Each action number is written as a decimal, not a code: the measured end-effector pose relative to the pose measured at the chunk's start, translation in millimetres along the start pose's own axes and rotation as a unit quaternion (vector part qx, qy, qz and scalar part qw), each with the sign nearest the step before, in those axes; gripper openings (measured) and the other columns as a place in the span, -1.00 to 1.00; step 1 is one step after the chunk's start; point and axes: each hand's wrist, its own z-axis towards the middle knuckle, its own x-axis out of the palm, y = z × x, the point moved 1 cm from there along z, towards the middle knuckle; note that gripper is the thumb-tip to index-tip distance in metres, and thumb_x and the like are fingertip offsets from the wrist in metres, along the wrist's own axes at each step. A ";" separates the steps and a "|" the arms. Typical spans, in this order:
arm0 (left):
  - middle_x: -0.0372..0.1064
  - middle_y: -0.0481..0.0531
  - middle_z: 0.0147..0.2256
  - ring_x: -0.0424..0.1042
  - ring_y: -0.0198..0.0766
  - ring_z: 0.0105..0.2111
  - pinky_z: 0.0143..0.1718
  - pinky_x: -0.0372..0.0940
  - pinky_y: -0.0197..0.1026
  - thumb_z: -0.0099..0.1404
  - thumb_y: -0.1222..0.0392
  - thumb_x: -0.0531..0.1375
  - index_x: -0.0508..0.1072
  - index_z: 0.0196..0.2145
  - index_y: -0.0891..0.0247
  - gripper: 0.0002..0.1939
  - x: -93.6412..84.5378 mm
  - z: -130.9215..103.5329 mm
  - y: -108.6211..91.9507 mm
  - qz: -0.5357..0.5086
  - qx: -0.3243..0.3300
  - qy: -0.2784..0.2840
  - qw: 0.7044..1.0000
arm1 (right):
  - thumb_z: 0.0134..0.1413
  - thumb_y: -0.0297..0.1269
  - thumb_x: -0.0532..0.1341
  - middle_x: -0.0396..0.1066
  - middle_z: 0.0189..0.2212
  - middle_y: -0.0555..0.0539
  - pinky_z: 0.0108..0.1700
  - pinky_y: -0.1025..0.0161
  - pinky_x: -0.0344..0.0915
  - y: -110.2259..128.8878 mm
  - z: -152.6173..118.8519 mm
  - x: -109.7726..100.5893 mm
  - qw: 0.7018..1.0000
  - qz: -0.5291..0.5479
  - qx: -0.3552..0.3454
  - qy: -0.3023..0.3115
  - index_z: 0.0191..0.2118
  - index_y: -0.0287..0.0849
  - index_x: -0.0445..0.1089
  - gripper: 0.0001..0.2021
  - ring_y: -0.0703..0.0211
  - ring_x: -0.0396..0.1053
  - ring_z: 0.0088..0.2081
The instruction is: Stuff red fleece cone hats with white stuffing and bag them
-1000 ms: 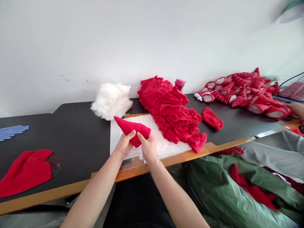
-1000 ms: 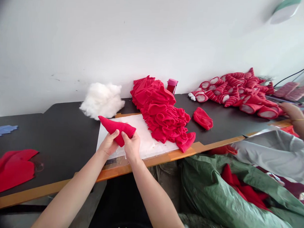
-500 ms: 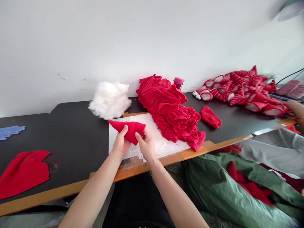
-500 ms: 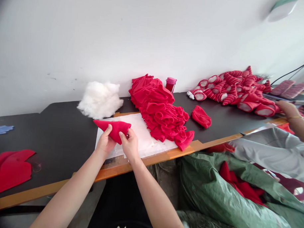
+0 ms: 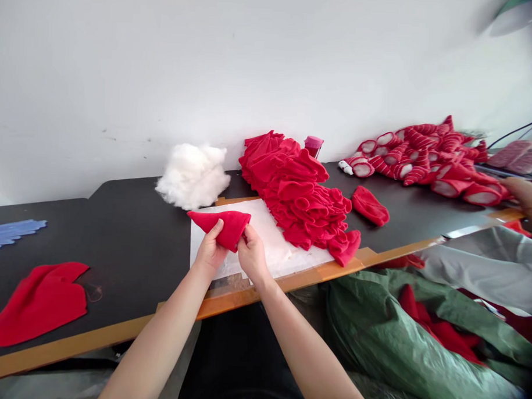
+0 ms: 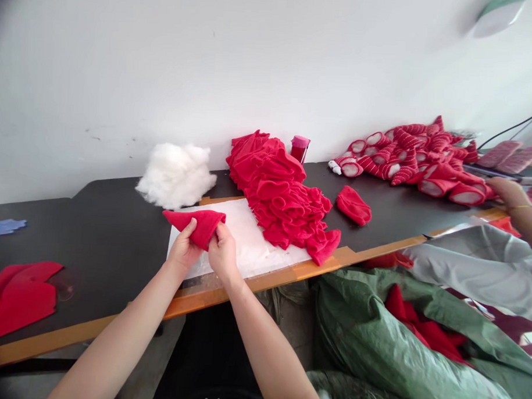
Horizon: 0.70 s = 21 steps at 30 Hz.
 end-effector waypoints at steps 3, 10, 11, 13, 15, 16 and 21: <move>0.53 0.12 -0.19 0.50 -0.18 -0.14 -0.12 0.41 -0.24 0.26 0.13 0.31 0.49 -0.15 0.33 -0.74 1.0 -0.2 -2.6 -0.010 -0.023 0.002 1.000 | 0.07 -0.33 0.14 0.38 -0.12 -0.15 -0.07 0.05 0.41 -1.2 -2.1 -10.8 0.994 -0.077 -0.029 -0.071 -0.05 -0.14 0.40 -0.70 0.08 0.39 -0.20; 0.49 0.13 -0.23 0.49 -0.13 -0.21 -0.16 0.41 -0.19 0.10 -0.01 0.41 0.46 -0.18 0.31 -0.56 3.4 -6.4 -1.1 0.082 -0.060 0.057 0.993 | -0.13 -0.47 0.12 0.40 -0.17 -0.11 -0.01 0.08 0.34 7.4 12.7 -30.2 0.984 -0.147 -0.106 0.003 -0.11 -0.10 0.43 -0.60 0.04 0.36 -0.11; 0.47 0.11 -0.20 0.49 -0.11 -0.19 -0.16 0.40 -0.18 0.04 -0.01 0.45 0.44 -0.12 0.28 -0.47 4.0 -7.7 -0.1 0.105 -0.035 0.076 0.991 | -0.12 -0.47 0.10 0.41 -0.25 -0.08 -0.06 0.10 0.35 7.9 15.8 -33.0 0.984 -0.146 -0.100 0.001 -0.21 -0.10 0.44 -0.68 0.06 0.37 -0.17; 0.40 0.08 -0.06 0.47 -0.10 -0.13 -0.15 0.40 -0.15 -0.10 0.08 0.52 0.32 0.04 0.14 -0.24 5.5 -10.5 2.4 0.156 0.032 0.109 0.981 | -0.13 -0.44 0.08 0.41 -0.32 -0.06 -0.11 0.12 0.33 7.5 19.7 -38.8 0.984 -0.141 -0.089 -0.056 -0.30 -0.11 0.41 -0.76 0.08 0.36 -0.23; 0.28 0.05 0.07 0.44 -0.11 -0.08 -0.13 0.40 -0.13 -0.17 0.23 0.53 0.22 0.09 0.00 -0.10 6.9 -13.2 5.5 0.214 0.107 0.123 0.963 | -0.15 -0.42 0.08 0.40 -0.33 -0.05 -0.12 0.12 0.30 5.1 20.2 -42.5 0.982 -0.125 -0.069 -0.124 -0.31 -0.12 0.38 -0.77 0.08 0.35 -0.24; 0.24 0.05 0.09 0.42 -0.12 -0.07 -0.12 0.39 -0.12 -0.17 0.28 0.52 0.23 0.06 0.00 -0.13 7.4 -14.5 6.9 0.244 0.144 0.122 0.951 | -0.16 -0.41 0.08 0.39 -0.33 -0.05 -0.13 0.12 0.29 3.3 19.3 -42.7 0.982 -0.112 -0.054 -0.144 -0.30 -0.12 0.36 -0.78 0.08 0.34 -0.24; 0.23 0.12 -0.03 0.30 -0.04 0.03 0.03 0.28 -0.06 -0.05 0.34 0.42 0.42 -0.19 0.16 -0.55 7.6 -20.5 5.9 0.399 0.361 0.090 0.838 | -0.20 -0.38 0.11 0.34 -0.29 -0.03 -0.18 0.19 0.29 -3.5 7.6 -29.7 0.985 -0.048 -0.010 -0.168 -0.24 -0.13 0.26 -0.72 0.13 0.31 -0.25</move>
